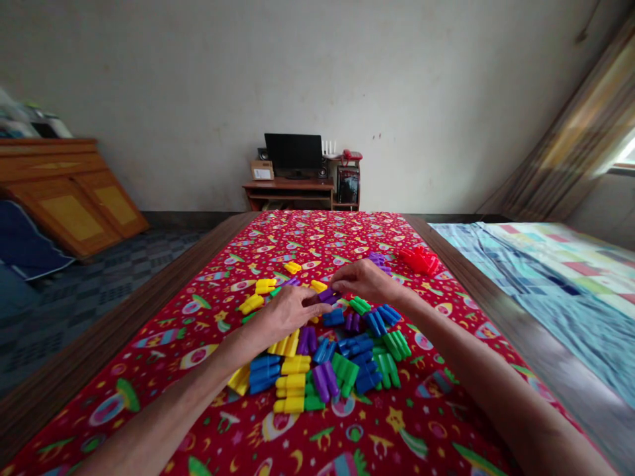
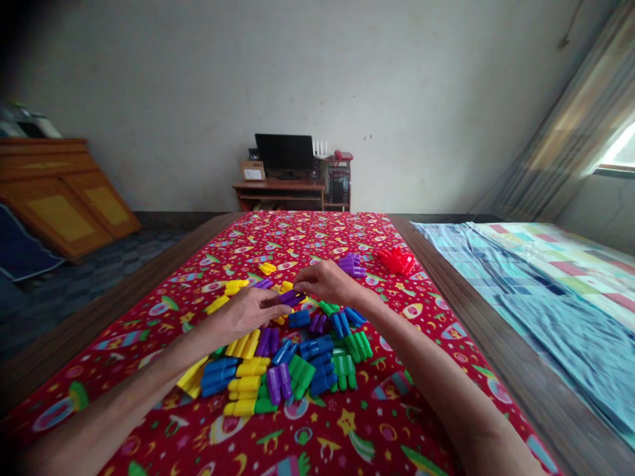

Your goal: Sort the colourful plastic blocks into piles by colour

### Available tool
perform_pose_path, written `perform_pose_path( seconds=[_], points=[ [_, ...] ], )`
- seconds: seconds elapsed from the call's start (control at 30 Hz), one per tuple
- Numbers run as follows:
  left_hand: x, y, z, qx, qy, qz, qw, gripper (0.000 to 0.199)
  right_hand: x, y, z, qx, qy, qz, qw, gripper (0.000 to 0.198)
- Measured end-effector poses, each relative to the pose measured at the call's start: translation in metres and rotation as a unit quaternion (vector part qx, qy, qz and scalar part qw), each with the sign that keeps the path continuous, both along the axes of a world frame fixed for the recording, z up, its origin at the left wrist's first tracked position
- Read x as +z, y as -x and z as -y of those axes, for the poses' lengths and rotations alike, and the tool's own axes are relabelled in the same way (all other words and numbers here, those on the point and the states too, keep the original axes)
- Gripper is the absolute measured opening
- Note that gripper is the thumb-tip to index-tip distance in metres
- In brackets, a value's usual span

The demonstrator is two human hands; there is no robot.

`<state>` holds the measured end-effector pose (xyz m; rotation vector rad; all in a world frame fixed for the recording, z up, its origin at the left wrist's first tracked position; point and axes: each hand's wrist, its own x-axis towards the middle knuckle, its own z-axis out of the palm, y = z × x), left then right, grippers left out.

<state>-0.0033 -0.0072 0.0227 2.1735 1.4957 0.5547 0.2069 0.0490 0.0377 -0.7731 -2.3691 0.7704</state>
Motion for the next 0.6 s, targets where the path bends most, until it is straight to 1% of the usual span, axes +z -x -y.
perform_pose_path(
  seconds=[0.03,0.1,0.2,0.27,0.33,0.43,0.53,0.6],
  points=[
    [0.006,0.003,0.002,-0.007,-0.008,-0.037,0.999,0.039,-0.002,-0.005,-0.006,-0.038,-0.004,-0.01,0.999,0.02],
    [0.018,0.011,0.009,-0.018,-0.02,-0.115,0.993,0.03,-0.008,-0.016,-0.021,-0.145,-0.013,-0.039,0.989,0.023],
    [0.029,0.017,0.021,-0.036,-0.028,-0.218,0.975,0.022,-0.019,-0.034,-0.042,-0.307,-0.041,-0.064,0.949,0.026],
    [0.029,0.016,0.027,-0.058,-0.015,-0.267,0.962,0.025,-0.027,-0.043,-0.053,-0.374,-0.066,-0.069,0.922,0.025],
    [0.024,0.012,0.029,-0.074,-0.004,-0.296,0.952,0.03,-0.033,-0.051,-0.06,-0.403,-0.074,-0.075,0.909,0.026],
    [0.013,0.008,0.027,-0.088,0.0,-0.3,0.95,0.033,-0.04,-0.058,-0.065,-0.41,-0.057,-0.084,0.906,0.027],
    [0.005,0.01,0.021,-0.102,0.007,-0.272,0.957,0.034,-0.042,-0.061,-0.067,-0.412,-0.053,-0.082,0.906,0.023],
    [0.005,0.011,0.016,-0.105,0.002,-0.239,0.965,0.035,-0.04,-0.062,-0.067,-0.42,-0.068,-0.071,0.902,0.021]
  ],
)
